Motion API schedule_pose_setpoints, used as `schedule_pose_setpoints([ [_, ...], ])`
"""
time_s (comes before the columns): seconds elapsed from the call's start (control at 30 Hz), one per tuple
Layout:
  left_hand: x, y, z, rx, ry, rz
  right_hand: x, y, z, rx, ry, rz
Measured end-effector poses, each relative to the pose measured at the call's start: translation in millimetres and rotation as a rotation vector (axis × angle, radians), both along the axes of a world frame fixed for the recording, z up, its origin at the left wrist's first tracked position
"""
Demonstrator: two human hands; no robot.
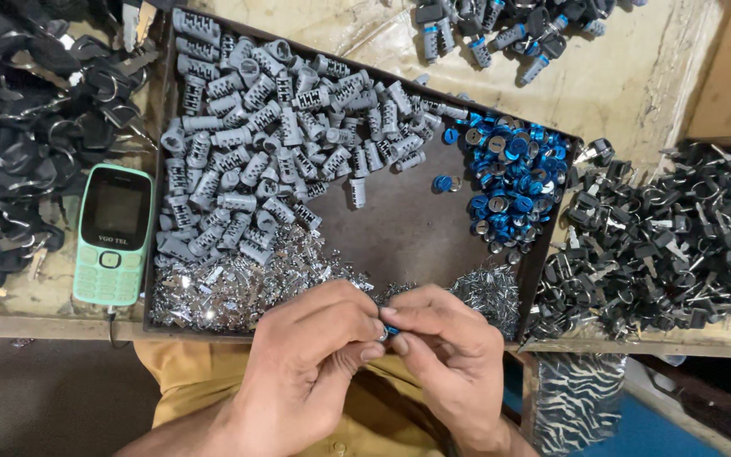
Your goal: The person sits at a workbench and assembles padlock cylinders by hand, picking small metal pins and springs from a tray and inserting them into gray lock plugs one at a time, then placing finished plugs back into the tray with the blue caps.
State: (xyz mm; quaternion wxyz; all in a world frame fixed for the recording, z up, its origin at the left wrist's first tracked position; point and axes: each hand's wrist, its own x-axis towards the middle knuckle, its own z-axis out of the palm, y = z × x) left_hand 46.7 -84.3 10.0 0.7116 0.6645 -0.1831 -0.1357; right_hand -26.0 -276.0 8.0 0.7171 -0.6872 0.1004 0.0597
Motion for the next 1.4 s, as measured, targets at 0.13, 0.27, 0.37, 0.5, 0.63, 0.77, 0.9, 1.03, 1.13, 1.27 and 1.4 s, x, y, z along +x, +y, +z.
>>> schedule_pose_setpoints([
  [0.13, 10.1, 0.4, 6.0, -0.001, 0.04, -0.095, 2.4, 0.7, 2.8, -0.084, -0.077, -0.045],
  [0.27, 20.4, -2.3, 8.5, -0.023, 0.032, -0.16, 1.4, -2.4, 3.9, -0.09, -0.108, -0.144],
  [0.37, 21.4, -2.1, 7.3, -0.016, 0.049, -0.193, -0.5, -7.1, 7.6, -0.051, -0.033, -0.118],
  [0.5, 15.4, -2.9, -0.2, -0.03, -0.034, -0.174, 1.8, -7.9, 7.4, 0.089, 0.013, -0.102],
  [0.63, 6.8, -1.7, -5.7, -0.026, -0.08, -0.111, 2.2, -3.5, 4.2, 0.169, 0.02, -0.157],
  [0.77, 3.4, -5.8, -7.3, -0.03, -0.168, -0.044, 0.6, -1.0, 6.7, 0.074, -0.01, -0.088],
  [0.9, 1.1, -2.8, -2.4, 0.028, 0.023, -0.032, 3.6, 0.3, 16.5, -0.174, -0.072, 0.047],
  [1.03, 4.6, 6.9, -4.8, -0.091, 0.556, -0.15, 3.4, 4.3, 24.7, -0.34, -0.226, 0.193],
  [1.13, -0.8, -6.3, -12.0, -0.306, 0.728, -0.287, -0.6, 11.4, 18.1, -0.624, -0.403, 0.06],
  [1.27, -6.5, -29.4, -29.3, -0.296, 0.807, -0.246, -2.1, -8.8, 12.2, -0.78, -0.499, 0.049],
  [1.4, -6.6, -29.2, -43.3, -0.109, 0.627, -0.192, 10.0, -83.0, 21.2, -1.051, -0.317, -0.116],
])
